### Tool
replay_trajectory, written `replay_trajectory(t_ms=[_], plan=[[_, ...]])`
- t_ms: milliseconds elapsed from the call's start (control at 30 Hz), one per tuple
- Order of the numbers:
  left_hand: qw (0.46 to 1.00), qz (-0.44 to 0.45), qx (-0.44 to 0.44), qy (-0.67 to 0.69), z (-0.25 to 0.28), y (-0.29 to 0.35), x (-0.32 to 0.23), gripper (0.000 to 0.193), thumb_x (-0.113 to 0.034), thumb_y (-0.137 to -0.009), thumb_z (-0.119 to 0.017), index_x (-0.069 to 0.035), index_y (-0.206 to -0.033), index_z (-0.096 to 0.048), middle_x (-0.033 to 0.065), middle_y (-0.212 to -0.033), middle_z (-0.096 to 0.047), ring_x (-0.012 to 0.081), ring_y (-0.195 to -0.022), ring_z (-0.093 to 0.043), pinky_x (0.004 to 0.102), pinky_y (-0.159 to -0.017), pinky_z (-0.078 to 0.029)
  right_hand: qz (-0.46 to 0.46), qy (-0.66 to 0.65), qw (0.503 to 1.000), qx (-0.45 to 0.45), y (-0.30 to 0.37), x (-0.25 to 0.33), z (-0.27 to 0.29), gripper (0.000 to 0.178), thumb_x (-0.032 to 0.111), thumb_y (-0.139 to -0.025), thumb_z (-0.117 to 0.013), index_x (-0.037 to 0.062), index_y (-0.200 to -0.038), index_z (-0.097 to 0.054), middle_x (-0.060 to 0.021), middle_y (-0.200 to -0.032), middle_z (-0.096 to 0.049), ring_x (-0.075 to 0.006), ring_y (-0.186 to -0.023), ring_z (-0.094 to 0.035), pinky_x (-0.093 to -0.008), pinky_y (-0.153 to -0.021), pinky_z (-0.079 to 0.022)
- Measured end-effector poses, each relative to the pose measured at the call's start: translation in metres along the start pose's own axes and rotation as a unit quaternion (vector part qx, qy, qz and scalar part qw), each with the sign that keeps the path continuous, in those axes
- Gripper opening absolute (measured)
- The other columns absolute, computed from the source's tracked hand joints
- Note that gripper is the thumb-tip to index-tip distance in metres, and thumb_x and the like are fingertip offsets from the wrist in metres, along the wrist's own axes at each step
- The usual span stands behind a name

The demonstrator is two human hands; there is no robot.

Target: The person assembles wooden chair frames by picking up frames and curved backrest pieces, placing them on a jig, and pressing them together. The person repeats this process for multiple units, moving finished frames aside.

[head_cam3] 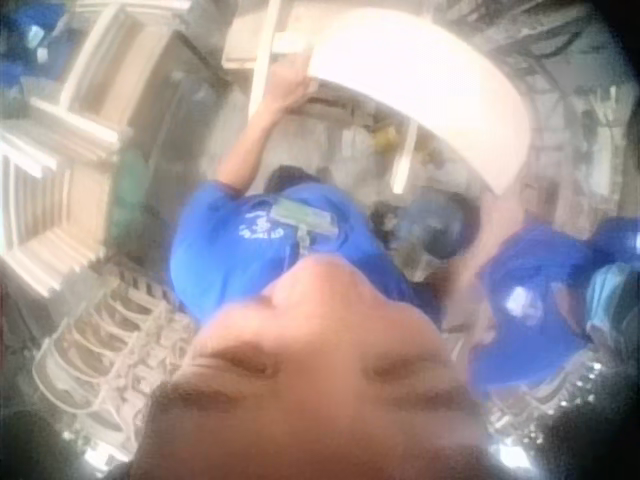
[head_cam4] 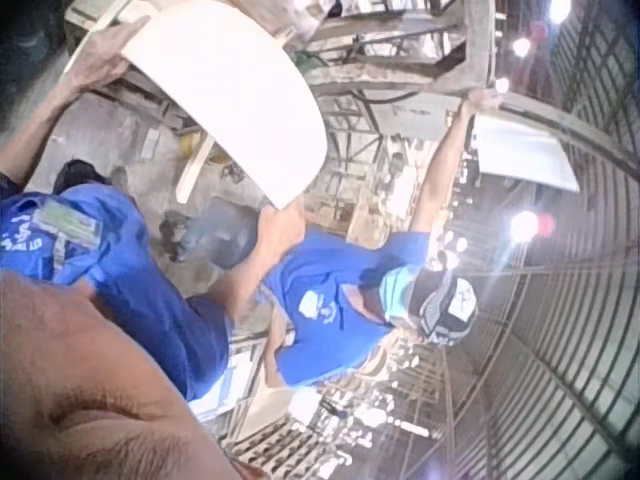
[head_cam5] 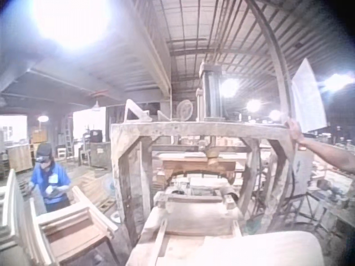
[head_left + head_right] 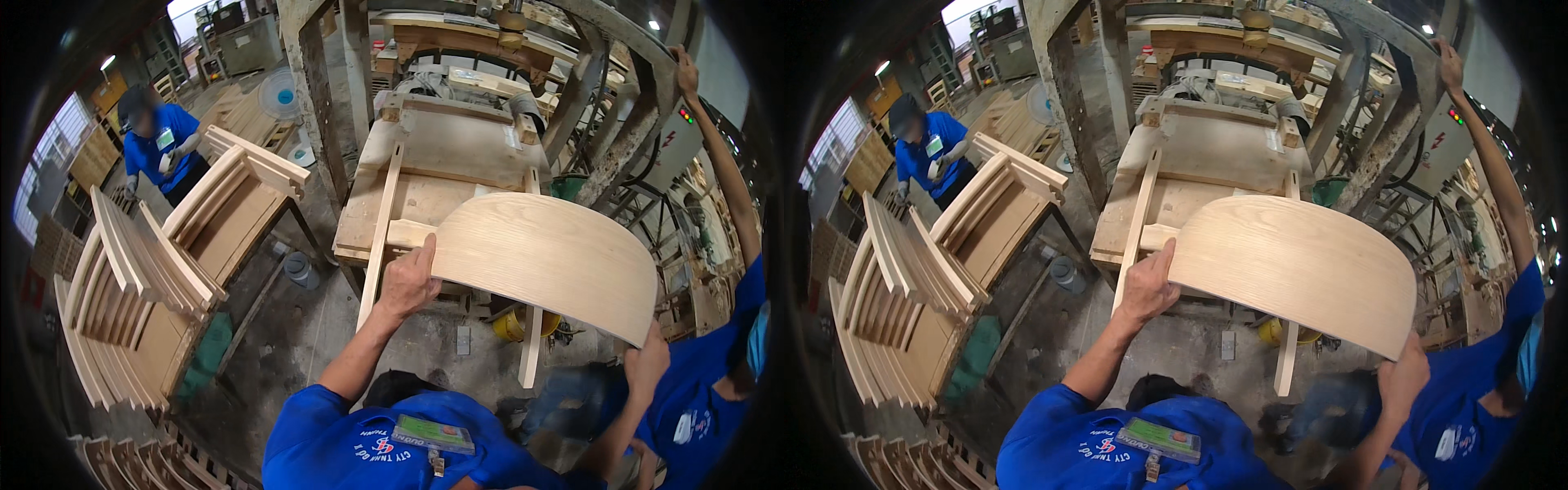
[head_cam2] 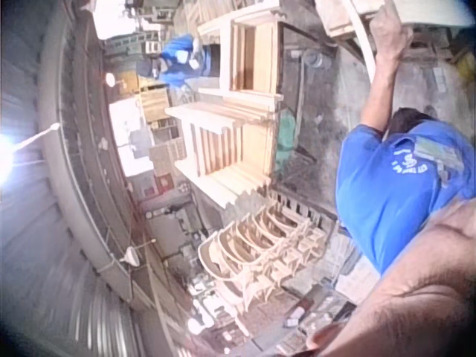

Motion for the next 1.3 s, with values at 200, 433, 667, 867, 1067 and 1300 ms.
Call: replay_trajectory(t_ms=[200,433,667,867,1067,1300], plan=[[0.994,0.053,0.020,-0.098,0.005,-0.009,0.023,0.083,-0.013,-0.065,-0.081,-0.003,-0.142,-0.054,0.0133,-0.088,-0.065,0.0300,-0.079,-0.069,0.0403,-0.068,-0.056,0.068,-0.125,0.990,-0.019,-0.055,0.007,-0.090,0.041,0.001,-0.080,-0.057,0.0042,-0.119,-0.065,-0.0278,-0.097,-0.068,-0.0505,-0.096,-0.064,-0.0517,-0.081,-0.052],[0.985,0.166,-0.007,-0.041,-0.013,-0.004,0.110,0.070,-0.011,-0.070,-0.072,-0.012,-0.138,-0.059,0.0143,-0.105,-0.073,0.0385,-0.089,-0.071,0.0472,-0.076,-0.057,0.110,-0.194,0.974,-0.040,-0.110,0.087,-0.103,0.048,-0.004,-0.080,-0.055,0.0045,-0.127,-0.062,-0.0290,-0.112,-0.067,-0.0483,-0.105,-0.064,-0.0500,-0.087,-0.052],[0.991,0.114,0.037,-0.055,-0.071,-0.115,0.207,0.068,-0.007,-0.076,-0.072,-0.009,-0.142,-0.053,0.0265,-0.097,-0.071,0.0478,-0.091,-0.068,0.0556,-0.077,-0.054,0.168,-0.174,0.967,-0.084,-0.221,0.144,-0.133,0.057,0.006,-0.079,-0.068,0.0039,-0.135,-0.057,-0.0258,-0.110,-0.070,-0.0479,-0.103,-0.065,-0.0515,-0.087,-0.053],[0.987,0.140,0.028,-0.069,-0.100,-0.239,0.290,0.060,-0.005,-0.080,-0.065,-0.005,-0.139,-0.055,0.0325,-0.105,-0.068,0.0501,-0.100,-0.067,0.0524,-0.082,-0.056,0.121,-0.058,0.990,-0.031,-0.357,0.207,-0.193,0.046,0.011,-0.081,-0.059,0.0057,-0.127,-0.062,-0.0288,-0.104,-0.071,-0.0507,-0.101,-0.066,-0.0569,-0.088,-0.052],[0.991,0.119,-0.012,-0.059,-0.132,-0.262,0.329,0.045,-0.018,-0.095,-0.056,-0.004,-0.138,-0.055,0.0294,-0.113,-0.070,0.0481,-0.106,-0.067,0.0501,-0.086,-0.056,0.101,-0.087,0.989,-0.056,-0.393,0.235,-0.255,0.045,0.015,-0.086,-0.059,0.0057,-0.129,-0.058,-0.0320,-0.111,-0.068,-0.0542,-0.105,-0.062,-0.0576,-0.091,-0.051],[0.981,0.176,0.025,-0.073,-0.156,-0.254,0.346,0.047,-0.029,-0.098,-0.058,-0.003,-0.137,-0.055,0.0315,-0.106,-0.070,0.0523,-0.104,-0.065,0.0541,-0.082,-0.055,0.162,-0.187,0.961,-0.127,-0.375,0.252,-0.268,0.040,0.013,-0.087,-0.061,-0.0010,-0.125,-0.061,-0.0314,-0.105,-0.069,-0.0524,-0.099,-0.066,-0.0547,-0.085,-0.055]])
Point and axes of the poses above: each hand's wrist, its own y-axis away from the middle knuckle, its own z-axis out of the back of the hand, x = y × z, the point moved 10 cm from there along -y, towards the middle knuckle
